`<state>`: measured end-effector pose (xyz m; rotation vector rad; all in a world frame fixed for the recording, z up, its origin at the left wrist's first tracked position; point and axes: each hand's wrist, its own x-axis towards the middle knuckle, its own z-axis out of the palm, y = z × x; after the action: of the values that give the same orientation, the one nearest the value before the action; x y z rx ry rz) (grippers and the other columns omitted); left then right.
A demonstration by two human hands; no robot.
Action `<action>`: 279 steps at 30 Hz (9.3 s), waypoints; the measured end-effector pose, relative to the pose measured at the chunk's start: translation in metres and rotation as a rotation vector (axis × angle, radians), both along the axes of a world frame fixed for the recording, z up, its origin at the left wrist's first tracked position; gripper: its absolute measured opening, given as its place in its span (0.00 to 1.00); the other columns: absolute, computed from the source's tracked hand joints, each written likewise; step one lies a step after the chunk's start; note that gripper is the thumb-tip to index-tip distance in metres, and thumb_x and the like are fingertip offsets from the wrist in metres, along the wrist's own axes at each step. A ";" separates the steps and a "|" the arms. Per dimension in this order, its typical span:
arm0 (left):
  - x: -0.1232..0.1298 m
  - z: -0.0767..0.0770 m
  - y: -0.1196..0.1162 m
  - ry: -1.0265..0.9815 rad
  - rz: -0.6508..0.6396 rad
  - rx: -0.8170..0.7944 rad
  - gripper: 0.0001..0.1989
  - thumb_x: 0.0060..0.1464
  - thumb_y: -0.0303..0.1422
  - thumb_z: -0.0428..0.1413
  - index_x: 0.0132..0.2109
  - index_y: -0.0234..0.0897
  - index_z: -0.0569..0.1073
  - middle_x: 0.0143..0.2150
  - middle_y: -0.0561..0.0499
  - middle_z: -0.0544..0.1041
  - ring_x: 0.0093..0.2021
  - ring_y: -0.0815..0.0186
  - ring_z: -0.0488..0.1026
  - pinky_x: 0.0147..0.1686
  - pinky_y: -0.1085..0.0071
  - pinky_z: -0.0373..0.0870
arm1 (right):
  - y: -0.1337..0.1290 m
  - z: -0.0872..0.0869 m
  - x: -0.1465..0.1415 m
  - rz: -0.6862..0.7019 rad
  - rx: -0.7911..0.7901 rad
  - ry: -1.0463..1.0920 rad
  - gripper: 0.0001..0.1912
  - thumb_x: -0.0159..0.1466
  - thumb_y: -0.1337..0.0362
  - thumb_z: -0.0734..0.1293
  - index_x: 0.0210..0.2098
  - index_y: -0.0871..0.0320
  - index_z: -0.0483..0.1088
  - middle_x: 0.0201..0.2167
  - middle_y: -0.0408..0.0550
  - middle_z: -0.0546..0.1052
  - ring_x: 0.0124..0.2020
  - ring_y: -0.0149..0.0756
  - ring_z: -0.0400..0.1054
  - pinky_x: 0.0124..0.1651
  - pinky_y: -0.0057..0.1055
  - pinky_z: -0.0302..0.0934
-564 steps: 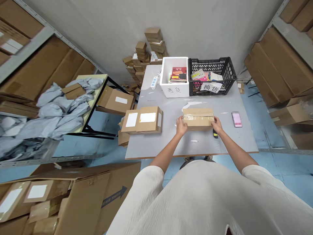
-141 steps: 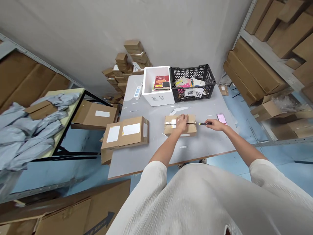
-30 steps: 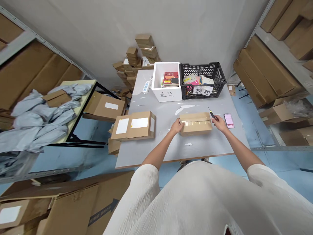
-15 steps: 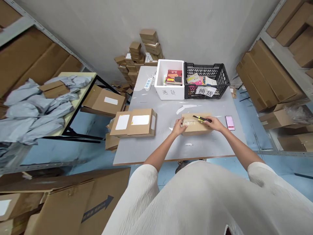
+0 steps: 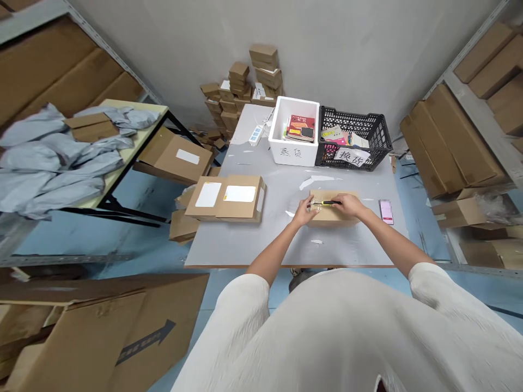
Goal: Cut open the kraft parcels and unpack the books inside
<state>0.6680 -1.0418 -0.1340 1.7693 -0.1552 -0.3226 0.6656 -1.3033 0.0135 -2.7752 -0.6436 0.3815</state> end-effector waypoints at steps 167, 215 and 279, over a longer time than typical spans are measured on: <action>-0.007 0.115 -0.077 -0.239 -0.156 1.030 0.20 0.72 0.42 0.53 0.65 0.41 0.71 0.76 0.35 0.66 0.73 0.42 0.65 0.68 0.49 0.65 | -0.065 -0.067 -0.048 -0.541 0.595 0.115 0.16 0.69 0.52 0.72 0.52 0.53 0.77 0.52 0.50 0.85 0.51 0.47 0.78 0.57 0.40 0.71; -0.021 0.102 -0.092 -0.430 -0.656 1.041 0.44 0.57 0.33 0.71 0.74 0.44 0.60 0.70 0.36 0.69 0.72 0.46 0.69 0.79 0.49 0.46 | -0.171 -0.018 -0.039 -0.393 0.274 0.265 0.14 0.67 0.52 0.73 0.48 0.50 0.85 0.38 0.45 0.86 0.38 0.43 0.77 0.41 0.33 0.66; 0.004 0.084 -0.110 -0.434 -0.449 0.935 0.33 0.73 0.36 0.44 0.81 0.38 0.58 0.83 0.35 0.57 0.84 0.45 0.49 0.79 0.38 0.46 | -0.139 -0.051 -0.106 -0.336 0.111 -0.002 0.21 0.73 0.57 0.70 0.63 0.52 0.78 0.56 0.57 0.83 0.58 0.56 0.75 0.62 0.48 0.67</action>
<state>0.6723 -1.1516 -0.0501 2.7170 -0.8272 -0.3535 0.5600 -1.4419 -0.0371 -2.7079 -0.1836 0.2615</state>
